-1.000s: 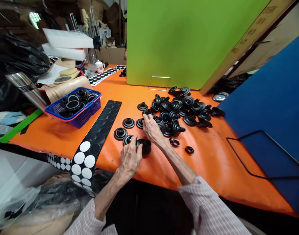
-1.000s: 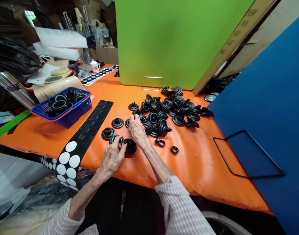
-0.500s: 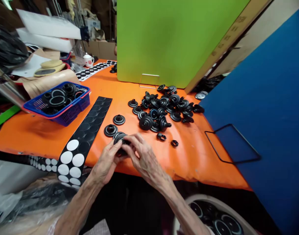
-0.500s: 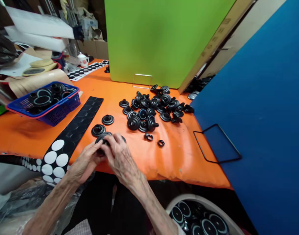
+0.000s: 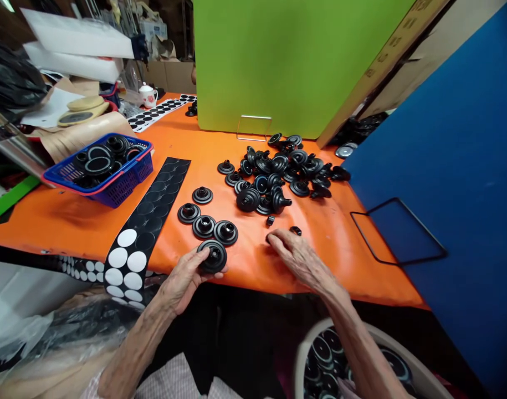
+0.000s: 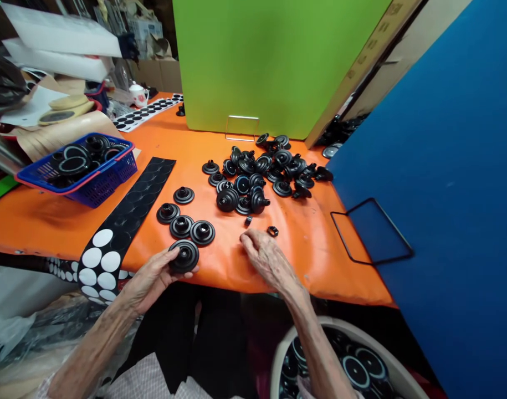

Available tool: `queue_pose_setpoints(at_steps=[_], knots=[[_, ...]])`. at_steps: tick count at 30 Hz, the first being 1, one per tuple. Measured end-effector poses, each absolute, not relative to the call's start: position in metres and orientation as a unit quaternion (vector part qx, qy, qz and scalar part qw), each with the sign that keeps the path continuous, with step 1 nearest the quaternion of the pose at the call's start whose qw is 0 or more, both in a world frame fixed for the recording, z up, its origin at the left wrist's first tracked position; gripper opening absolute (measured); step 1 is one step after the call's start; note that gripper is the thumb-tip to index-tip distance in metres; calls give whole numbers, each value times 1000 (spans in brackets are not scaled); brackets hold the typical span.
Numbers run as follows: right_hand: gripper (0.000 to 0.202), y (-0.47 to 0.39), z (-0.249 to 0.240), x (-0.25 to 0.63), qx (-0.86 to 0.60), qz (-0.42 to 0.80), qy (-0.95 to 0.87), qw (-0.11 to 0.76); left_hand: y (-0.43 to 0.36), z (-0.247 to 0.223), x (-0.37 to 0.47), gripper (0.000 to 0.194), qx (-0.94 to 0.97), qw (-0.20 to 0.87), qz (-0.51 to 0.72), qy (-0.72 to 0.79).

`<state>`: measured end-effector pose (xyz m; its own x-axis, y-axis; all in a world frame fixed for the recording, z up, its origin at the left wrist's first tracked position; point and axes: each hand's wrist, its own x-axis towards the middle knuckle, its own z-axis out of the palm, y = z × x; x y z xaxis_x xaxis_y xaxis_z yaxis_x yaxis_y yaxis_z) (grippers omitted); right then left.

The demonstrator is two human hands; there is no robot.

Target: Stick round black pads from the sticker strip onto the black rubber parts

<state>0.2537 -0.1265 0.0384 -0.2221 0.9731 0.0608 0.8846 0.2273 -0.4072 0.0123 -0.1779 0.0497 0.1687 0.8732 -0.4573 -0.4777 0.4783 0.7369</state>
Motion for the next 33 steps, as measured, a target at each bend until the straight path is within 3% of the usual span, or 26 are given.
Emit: queue_pose_setpoints(at_steps=[2,8,21,33], knots=[[30,-135,42,248,-559,200,-796,120,-178,50,13,28,223,730,458,455],[25,-143,30,246,-597,157,-776,129,-181,50,12,29,245,735,448,446],[18,-194,52,181,-506,213,-725,415,-185,49,27,36,342,667,465,471],[33,-203,41,167,-512,230,-721,407,-188,46,27,40,403,645,444,473]])
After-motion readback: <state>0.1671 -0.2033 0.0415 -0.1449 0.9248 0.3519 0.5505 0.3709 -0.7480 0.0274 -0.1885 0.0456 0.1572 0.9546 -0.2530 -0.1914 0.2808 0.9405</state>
